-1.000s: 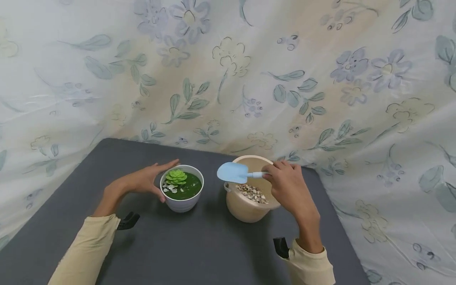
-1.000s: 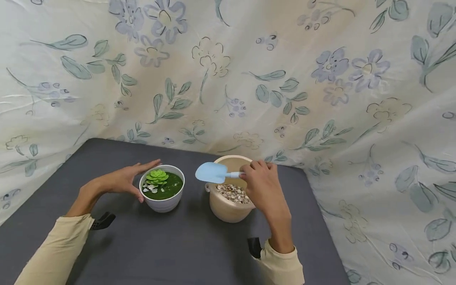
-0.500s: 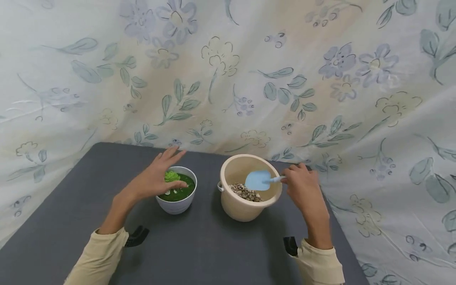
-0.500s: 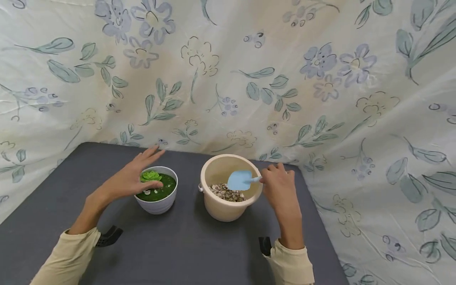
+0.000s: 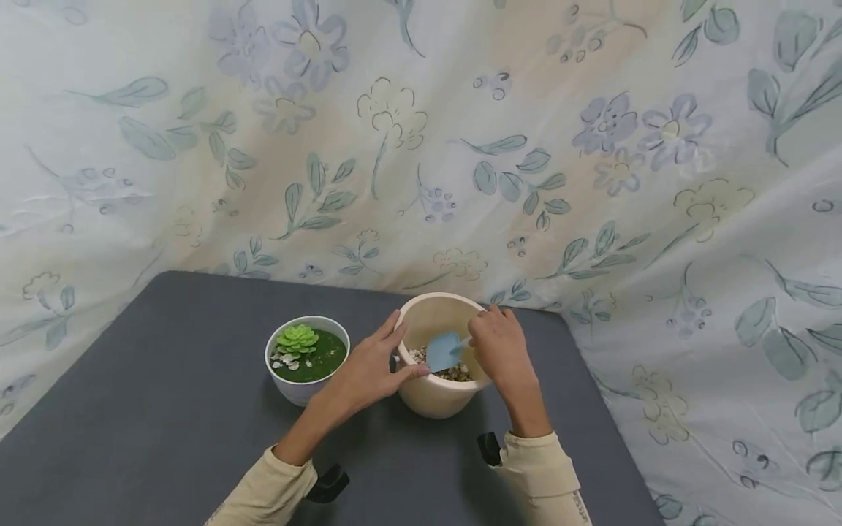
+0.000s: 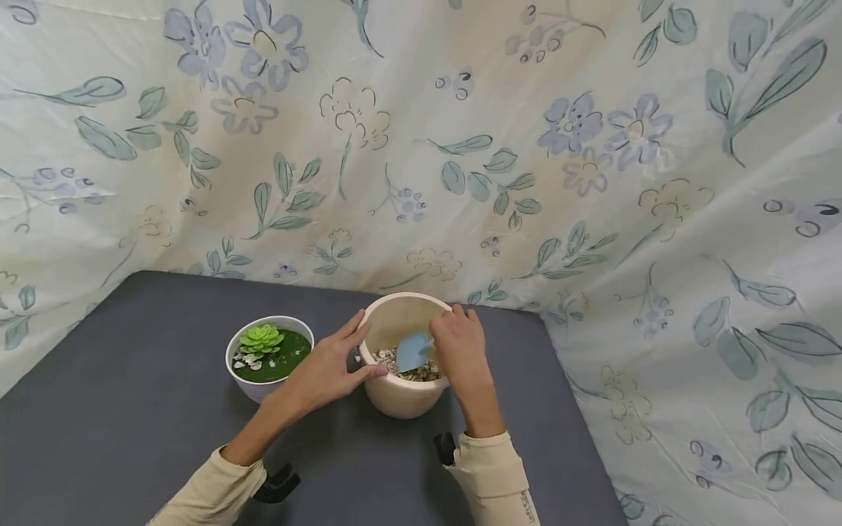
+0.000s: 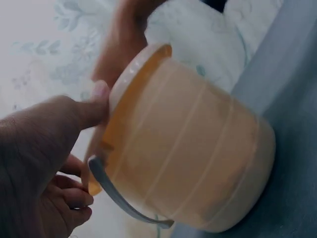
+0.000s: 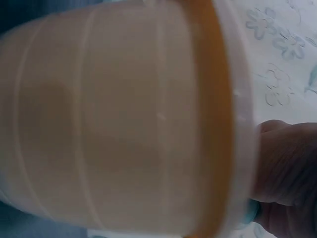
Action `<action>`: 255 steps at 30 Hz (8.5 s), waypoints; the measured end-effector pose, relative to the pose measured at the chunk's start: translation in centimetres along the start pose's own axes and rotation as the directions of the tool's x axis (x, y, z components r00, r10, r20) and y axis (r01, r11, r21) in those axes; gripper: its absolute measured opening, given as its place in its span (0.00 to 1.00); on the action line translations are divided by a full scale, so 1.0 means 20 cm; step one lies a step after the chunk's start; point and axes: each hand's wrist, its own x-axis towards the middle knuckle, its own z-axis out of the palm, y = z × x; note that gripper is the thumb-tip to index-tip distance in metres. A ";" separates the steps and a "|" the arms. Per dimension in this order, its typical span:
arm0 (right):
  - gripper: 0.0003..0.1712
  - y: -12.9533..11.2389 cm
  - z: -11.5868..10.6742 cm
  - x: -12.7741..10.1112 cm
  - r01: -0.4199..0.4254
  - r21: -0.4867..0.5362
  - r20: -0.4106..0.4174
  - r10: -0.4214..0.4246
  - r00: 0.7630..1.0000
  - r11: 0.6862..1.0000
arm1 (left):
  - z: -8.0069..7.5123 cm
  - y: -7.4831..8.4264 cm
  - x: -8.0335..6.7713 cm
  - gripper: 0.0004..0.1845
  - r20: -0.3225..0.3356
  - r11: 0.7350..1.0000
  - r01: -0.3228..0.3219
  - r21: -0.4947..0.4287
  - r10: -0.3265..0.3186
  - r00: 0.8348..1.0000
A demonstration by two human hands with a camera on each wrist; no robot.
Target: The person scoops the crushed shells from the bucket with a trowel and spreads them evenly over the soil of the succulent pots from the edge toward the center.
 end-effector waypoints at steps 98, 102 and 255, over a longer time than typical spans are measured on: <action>0.05 -0.20 -0.28 -0.04 0.036 0.496 -0.146 0.043 0.988 0.868 | -0.35 -0.25 -0.30 0.48 -0.228 0.994 0.051 0.093 -0.028 0.973; 0.04 -0.25 -0.26 -0.02 0.046 0.502 -0.144 0.032 0.989 0.864 | -0.37 -0.28 -0.33 0.49 -0.225 0.992 0.088 0.095 -0.064 0.972; 0.09 -0.02 0.04 0.07 0.006 0.011 0.055 -0.007 0.998 1.000 | 0.00 0.01 0.01 0.51 -0.025 1.000 -0.023 -0.010 0.023 0.999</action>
